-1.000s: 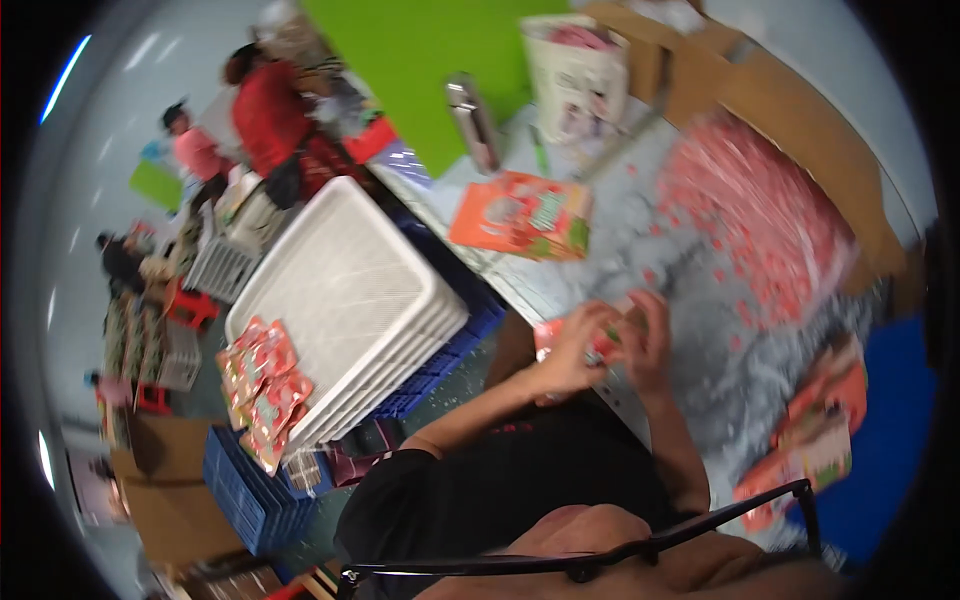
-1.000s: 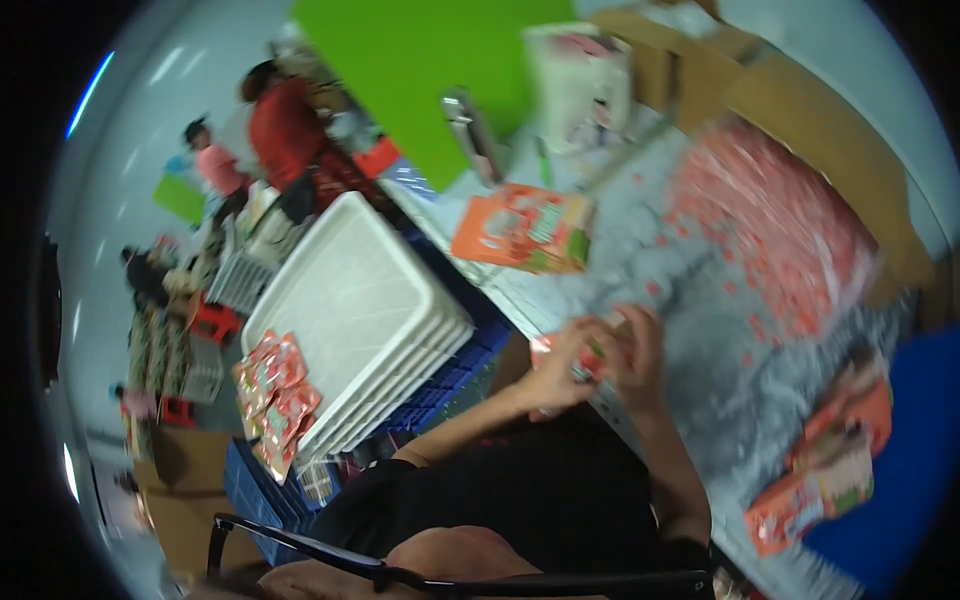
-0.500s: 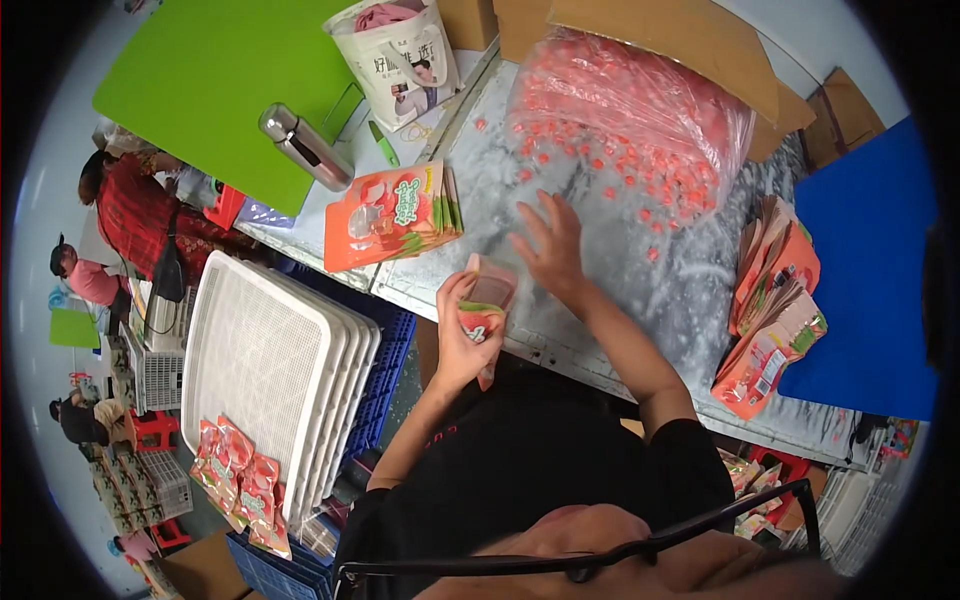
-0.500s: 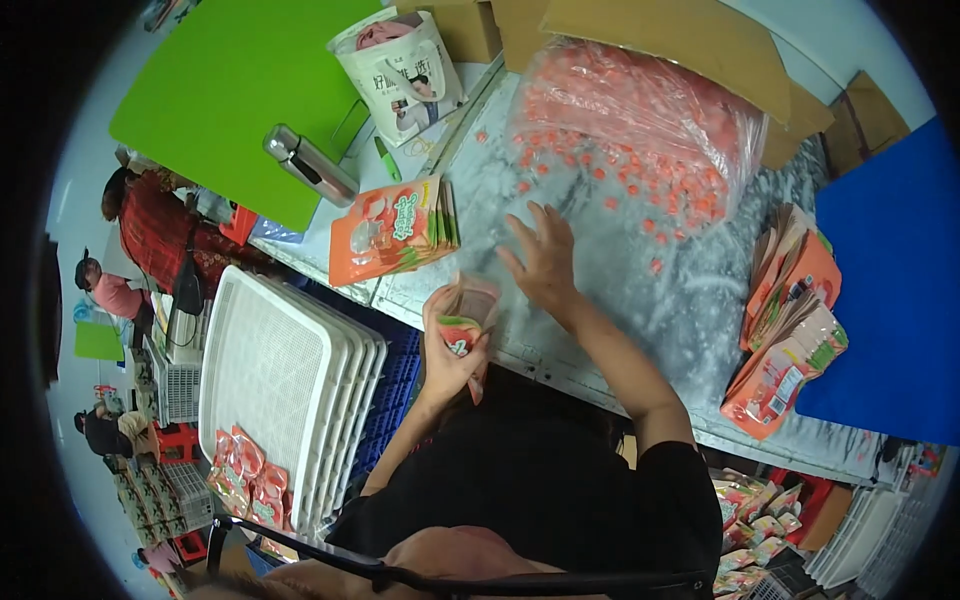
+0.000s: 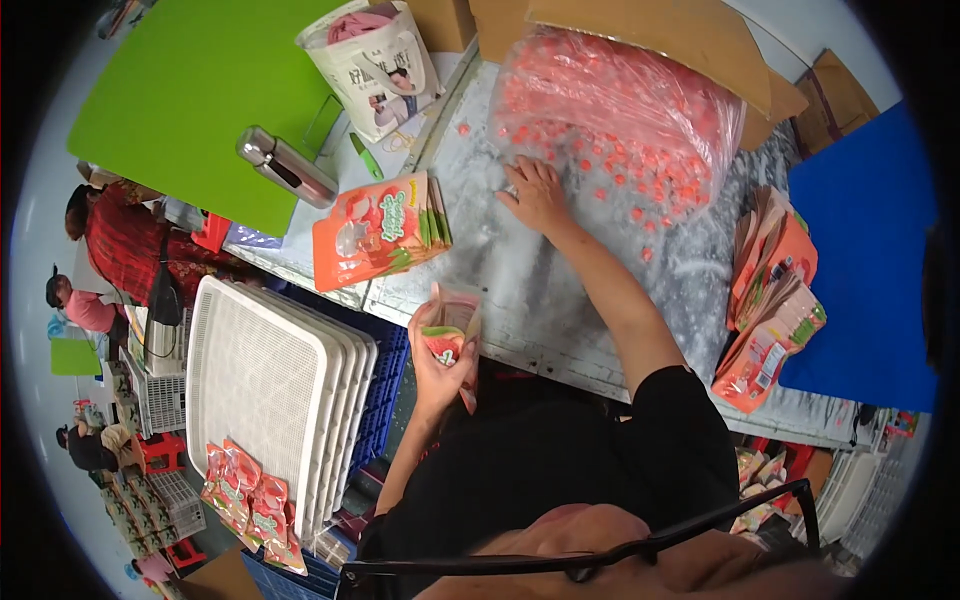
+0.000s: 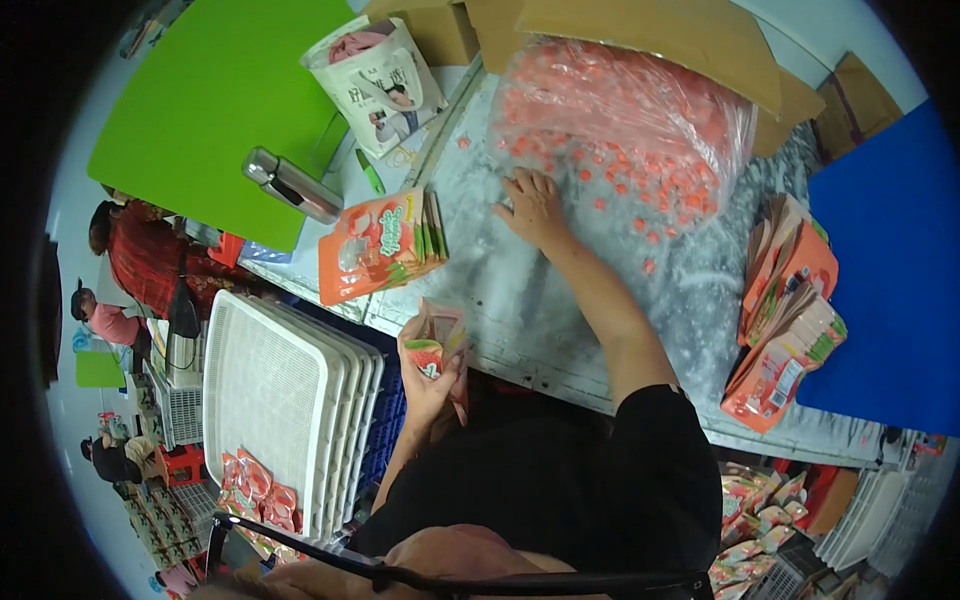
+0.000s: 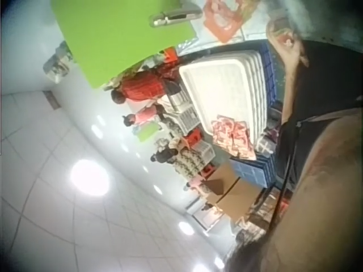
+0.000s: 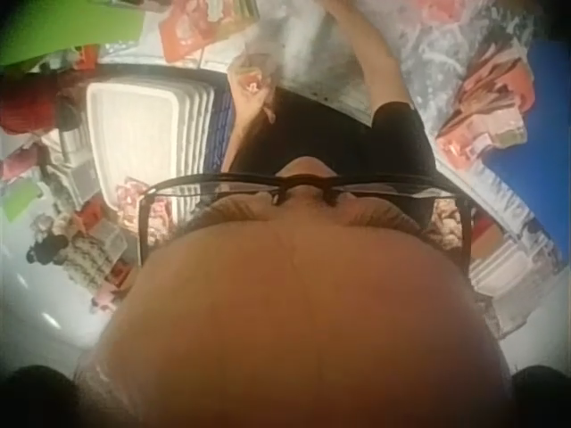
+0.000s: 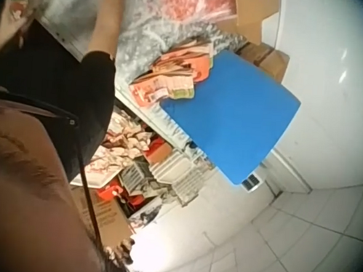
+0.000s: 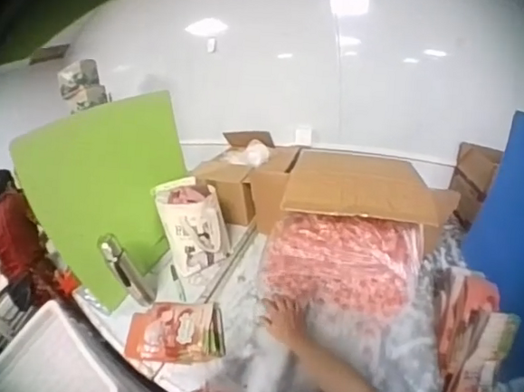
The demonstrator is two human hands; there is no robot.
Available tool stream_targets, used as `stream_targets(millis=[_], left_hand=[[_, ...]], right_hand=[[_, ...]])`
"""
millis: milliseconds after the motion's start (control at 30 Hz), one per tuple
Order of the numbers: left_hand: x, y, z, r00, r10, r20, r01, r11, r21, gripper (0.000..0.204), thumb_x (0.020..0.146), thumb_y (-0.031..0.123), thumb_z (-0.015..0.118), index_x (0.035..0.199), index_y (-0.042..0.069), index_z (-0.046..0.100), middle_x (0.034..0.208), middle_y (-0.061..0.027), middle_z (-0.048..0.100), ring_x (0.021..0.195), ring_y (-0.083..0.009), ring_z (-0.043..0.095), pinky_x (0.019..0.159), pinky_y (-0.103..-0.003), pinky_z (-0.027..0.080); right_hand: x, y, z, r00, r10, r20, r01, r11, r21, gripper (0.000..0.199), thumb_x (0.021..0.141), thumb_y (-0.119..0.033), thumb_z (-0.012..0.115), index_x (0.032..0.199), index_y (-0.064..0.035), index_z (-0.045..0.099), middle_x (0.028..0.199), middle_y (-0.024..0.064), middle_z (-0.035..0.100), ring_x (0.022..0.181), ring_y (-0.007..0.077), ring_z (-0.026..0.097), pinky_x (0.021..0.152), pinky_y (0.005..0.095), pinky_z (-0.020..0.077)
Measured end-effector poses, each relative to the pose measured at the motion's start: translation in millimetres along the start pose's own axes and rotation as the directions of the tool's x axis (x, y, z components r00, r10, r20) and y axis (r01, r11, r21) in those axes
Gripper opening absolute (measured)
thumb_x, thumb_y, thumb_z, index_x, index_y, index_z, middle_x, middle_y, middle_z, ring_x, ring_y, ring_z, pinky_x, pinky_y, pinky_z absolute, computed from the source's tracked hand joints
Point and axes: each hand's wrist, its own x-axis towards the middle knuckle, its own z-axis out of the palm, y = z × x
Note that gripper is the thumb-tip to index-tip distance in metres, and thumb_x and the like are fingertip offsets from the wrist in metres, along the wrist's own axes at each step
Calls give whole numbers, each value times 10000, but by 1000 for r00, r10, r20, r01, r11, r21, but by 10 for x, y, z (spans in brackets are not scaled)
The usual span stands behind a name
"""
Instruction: Packaging small items from a bulk container into individual branded snack bags.
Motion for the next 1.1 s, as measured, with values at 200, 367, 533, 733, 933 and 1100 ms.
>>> stream_targets(millis=[200,367,533,733,933,1100], left_hand=[[55,70,68,996,41,75,-43,998,34,756,655,43,770,1329,-23,433,1343,-180,432,1247,-330,448,1063,-401,350],[-38,-12,47,999,-4,53,8,998,-63,735,660,32,765,1319,-25,445,1349,-178,435,1258,-321,445,1072,-398,347],[-75,16,-42,999,8,43,-5,998,-64,726,667,8,757,1319,-38,440,1345,-162,428,1248,-289,453,1065,-376,352],[-77,94,-3,998,0,61,1,1000,-30,688,706,-21,727,1326,-27,427,1277,-140,477,1180,-232,479,1029,-343,371],[-55,35,14,997,-6,76,11,997,-72,703,665,-1,743,1302,-37,449,1339,-170,431,1244,-292,452,1069,-380,348],[-8,155,12,999,-7,52,12,996,-91,704,647,8,748,1291,-31,465,1348,-184,427,1255,-317,448,1079,-401,342]], right_hand=[[-944,-193,-289,1000,-20,-17,21,996,81,539,888,-439,594,1335,-141,550,1388,103,476,1286,288,423,1071,461,327],[-1327,140,-454,949,314,18,-190,525,830,455,983,-389,480,1341,-120,558,1394,108,508,1305,278,433,1104,426,304],[-1521,491,-1060,890,363,-275,-232,881,413,404,1016,-295,442,1346,-93,557,1311,129,589,1313,287,452,1132,427,267],[-1951,481,-827,940,330,-85,-329,944,21,498,928,-364,582,1384,-176,523,1445,100,483,1372,345,369,1143,521,212],[-1656,-155,-819,998,58,20,-58,998,-20,764,788,-542,679,1446,-234,442,1569,86,283,1413,423,247,1123,652,148],[-1459,-445,-719,995,-77,68,76,997,22,721,763,-530,702,1382,-216,506,1465,119,396,1365,421,309,1099,662,196]])
